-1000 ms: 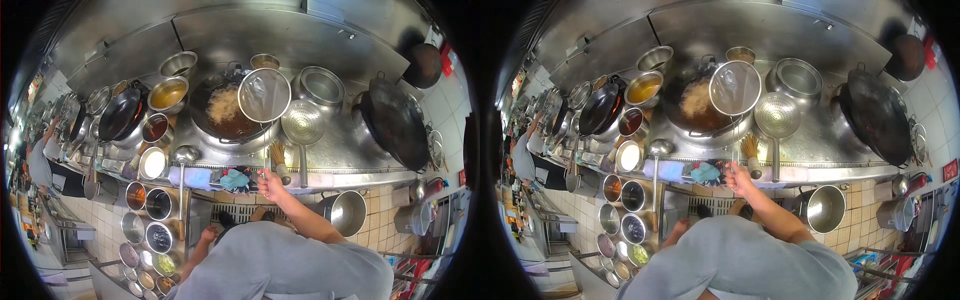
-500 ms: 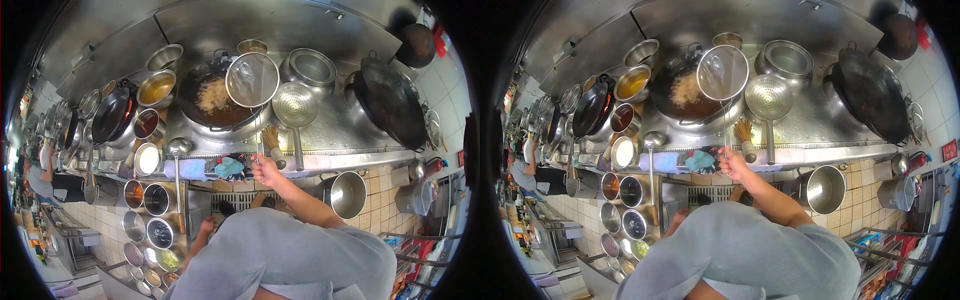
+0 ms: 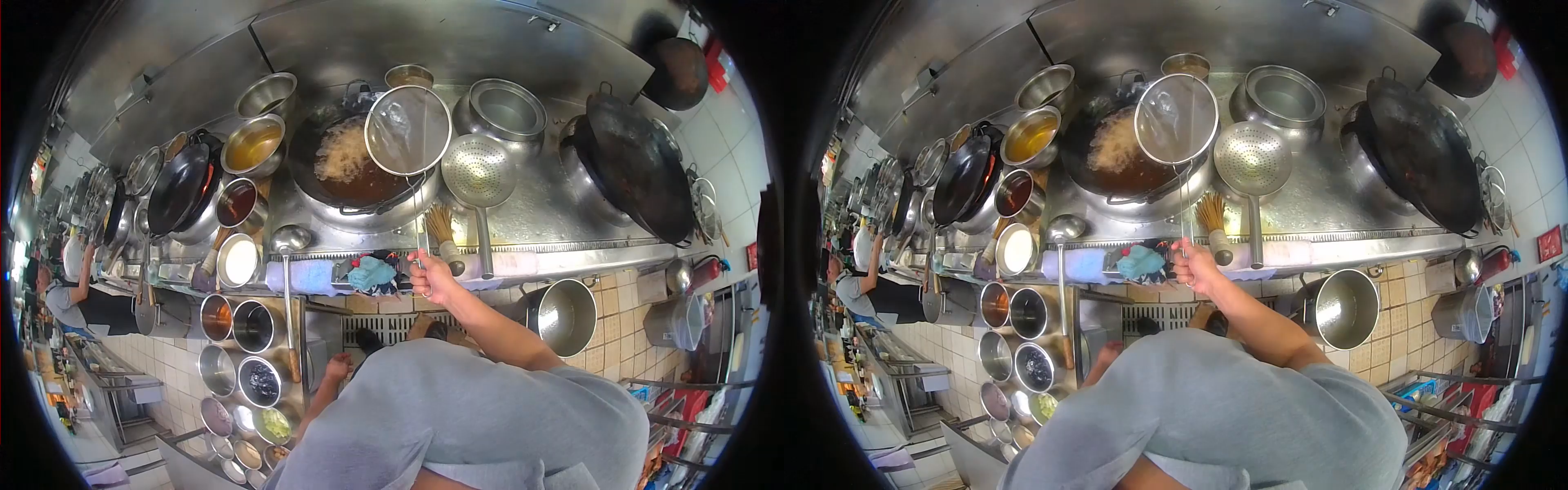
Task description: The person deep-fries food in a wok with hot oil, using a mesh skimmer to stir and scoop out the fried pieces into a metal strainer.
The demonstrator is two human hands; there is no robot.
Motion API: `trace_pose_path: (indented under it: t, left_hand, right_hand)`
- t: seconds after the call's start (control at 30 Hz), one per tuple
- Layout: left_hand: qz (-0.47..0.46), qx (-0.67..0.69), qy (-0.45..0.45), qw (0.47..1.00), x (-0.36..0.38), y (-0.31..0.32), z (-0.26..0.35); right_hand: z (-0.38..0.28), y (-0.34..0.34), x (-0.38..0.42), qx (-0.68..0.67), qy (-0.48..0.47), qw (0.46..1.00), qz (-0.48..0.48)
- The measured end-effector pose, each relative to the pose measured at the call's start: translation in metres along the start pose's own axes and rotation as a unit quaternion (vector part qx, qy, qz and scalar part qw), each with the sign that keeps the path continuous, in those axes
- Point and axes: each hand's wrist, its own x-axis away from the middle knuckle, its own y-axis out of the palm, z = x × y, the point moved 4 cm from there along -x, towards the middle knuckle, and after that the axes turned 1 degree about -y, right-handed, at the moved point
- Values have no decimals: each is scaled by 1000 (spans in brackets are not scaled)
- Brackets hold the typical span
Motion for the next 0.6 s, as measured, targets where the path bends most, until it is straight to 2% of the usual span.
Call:
trace_pose_path:
  t: [0.03, 0.1, 0.13, 0.23, 0.3, 0.37, 0.43, 0.47, 0.53, 0.57, 0.6]
  left_hand:
    - [4, -4, -4, 1000, 2, 0, 2]
    - [21, -8, -7, 1000, 7, -1, 9]
    - [21, -4, -5, 1000, 10, -2, 13]
    - [22, 7, -1, 1000, 28, -6, 21]
    - [22, 37, 3, 999, 29, -10, 20]
    - [13, 113, 0, 994, 14, -13, -9]
    - [5, 106, 44, 993, -5, -12, -59]
    - [4, 48, 90, 995, -10, -12, -83]
    - [20, 2, 97, 995, 7, -12, -85]
    - [39, 15, 57, 998, 32, -9, -69]
    - [47, 7, 45, 998, 40, -9, -66]
  right_hand:
    - [-1, 1, 1, 2, -5, 1000, -4]
    - [-11, 12, 9, 74, -91, 989, 86]
    - [-18, 18, 12, 109, -134, 976, 131]
    - [-71, -18, -11, 232, -295, 912, 167]
    - [-121, -10, -2, 266, -307, 889, 212]
    - [-181, -6, -7, 450, -387, 759, 266]
    - [-222, -3, -23, 506, -472, 617, 375]
    - [-237, 2, -33, 512, -459, 606, 400]
    - [-271, -7, -73, 545, -449, 567, 425]
    - [-288, -28, -100, 572, -452, 538, 424]
    - [-303, -36, -112, 602, -413, 541, 417]
